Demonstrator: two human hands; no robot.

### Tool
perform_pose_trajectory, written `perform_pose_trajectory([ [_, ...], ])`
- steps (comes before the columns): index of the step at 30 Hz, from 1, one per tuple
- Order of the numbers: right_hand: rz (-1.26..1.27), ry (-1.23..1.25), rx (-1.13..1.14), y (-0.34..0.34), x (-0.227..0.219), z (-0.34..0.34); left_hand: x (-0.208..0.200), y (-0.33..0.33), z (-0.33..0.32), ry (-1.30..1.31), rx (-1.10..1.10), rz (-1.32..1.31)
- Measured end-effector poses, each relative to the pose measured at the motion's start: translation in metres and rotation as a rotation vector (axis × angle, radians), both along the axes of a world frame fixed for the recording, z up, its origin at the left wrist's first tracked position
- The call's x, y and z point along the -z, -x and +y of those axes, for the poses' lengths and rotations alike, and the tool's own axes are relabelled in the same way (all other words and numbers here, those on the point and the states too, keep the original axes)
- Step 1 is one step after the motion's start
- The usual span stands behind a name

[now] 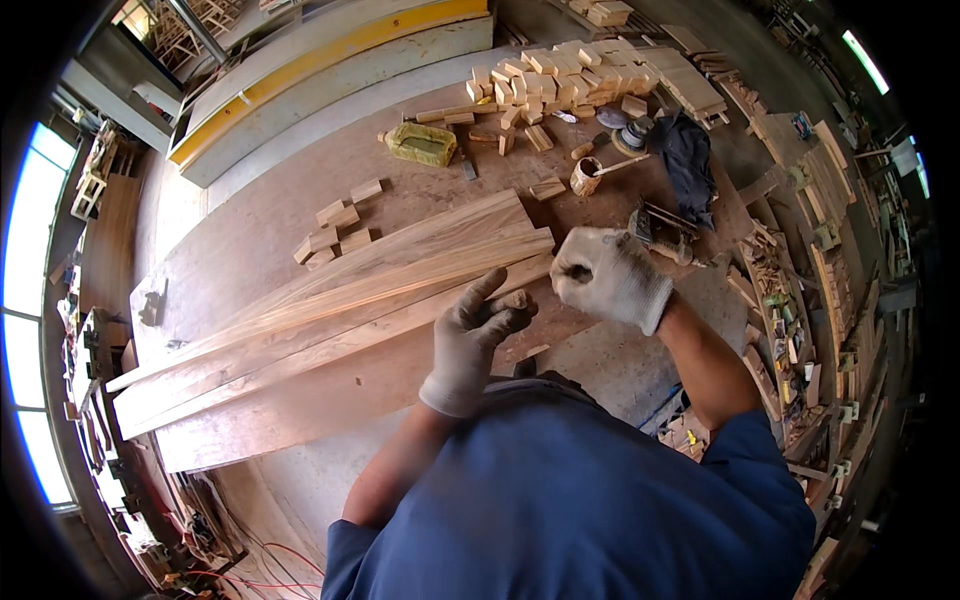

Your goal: The person applies glue to small wooden blocks and attaches them to a long wooden plank using a nail gun. They repeat this process for multiple blocks, then carry the assembled plank to a rack and place it among other similar planks.

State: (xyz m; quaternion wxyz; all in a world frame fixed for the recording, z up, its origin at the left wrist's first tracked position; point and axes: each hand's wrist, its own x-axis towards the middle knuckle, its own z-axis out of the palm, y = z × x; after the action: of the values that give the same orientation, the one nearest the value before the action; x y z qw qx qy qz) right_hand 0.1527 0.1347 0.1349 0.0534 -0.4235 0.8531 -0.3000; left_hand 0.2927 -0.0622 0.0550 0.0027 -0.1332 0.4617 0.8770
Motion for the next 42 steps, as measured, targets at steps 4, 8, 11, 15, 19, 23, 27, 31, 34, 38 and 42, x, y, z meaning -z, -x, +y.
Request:
perform_pose_trajectory([
  [4,0.01,-0.198,-0.048,-0.004,0.005,0.006,-0.002,0.003,0.0,-0.01,0.01,-0.033],
  [8,0.025,-0.052,-0.075,-0.014,-0.001,-0.007,-0.004,0.005,0.003,0.056,-0.021,-0.027],
  [11,0.138,-0.003,-0.14,-0.017,0.003,-0.021,0.004,0.006,0.002,0.281,-0.018,-0.011],
  [15,0.51,-0.143,-0.194,-0.02,0.029,-0.022,0.004,0.005,0.011,0.505,-0.091,0.092],
  [19,0.542,-0.262,-0.22,-0.029,0.033,-0.027,-0.019,0.005,0.005,0.984,-0.036,0.147],
  [23,0.545,-0.302,-0.233,-0.032,0.041,-0.034,-0.011,0.002,0.001,1.161,-0.044,0.158],
  [27,0.491,-0.32,-0.2,-0.036,0.043,-0.035,-0.01,0.003,0.003,1.183,-0.035,0.163],
  [31,0.367,-0.197,-0.165,-0.033,0.045,-0.036,-0.008,0.002,0.002,1.239,-0.028,0.22],
  [34,0.329,-0.112,-0.127,-0.032,0.05,-0.034,-0.002,0.0,0.003,1.266,-0.04,0.248],
  [38,0.285,-0.175,-0.097,-0.033,0.047,-0.033,0.006,0.002,0.002,1.27,-0.08,0.329],
  [42,0.307,-0.027,-0.007,-0.014,0.046,-0.028,-0.004,0.005,-0.001,1.038,-0.043,0.276],
])
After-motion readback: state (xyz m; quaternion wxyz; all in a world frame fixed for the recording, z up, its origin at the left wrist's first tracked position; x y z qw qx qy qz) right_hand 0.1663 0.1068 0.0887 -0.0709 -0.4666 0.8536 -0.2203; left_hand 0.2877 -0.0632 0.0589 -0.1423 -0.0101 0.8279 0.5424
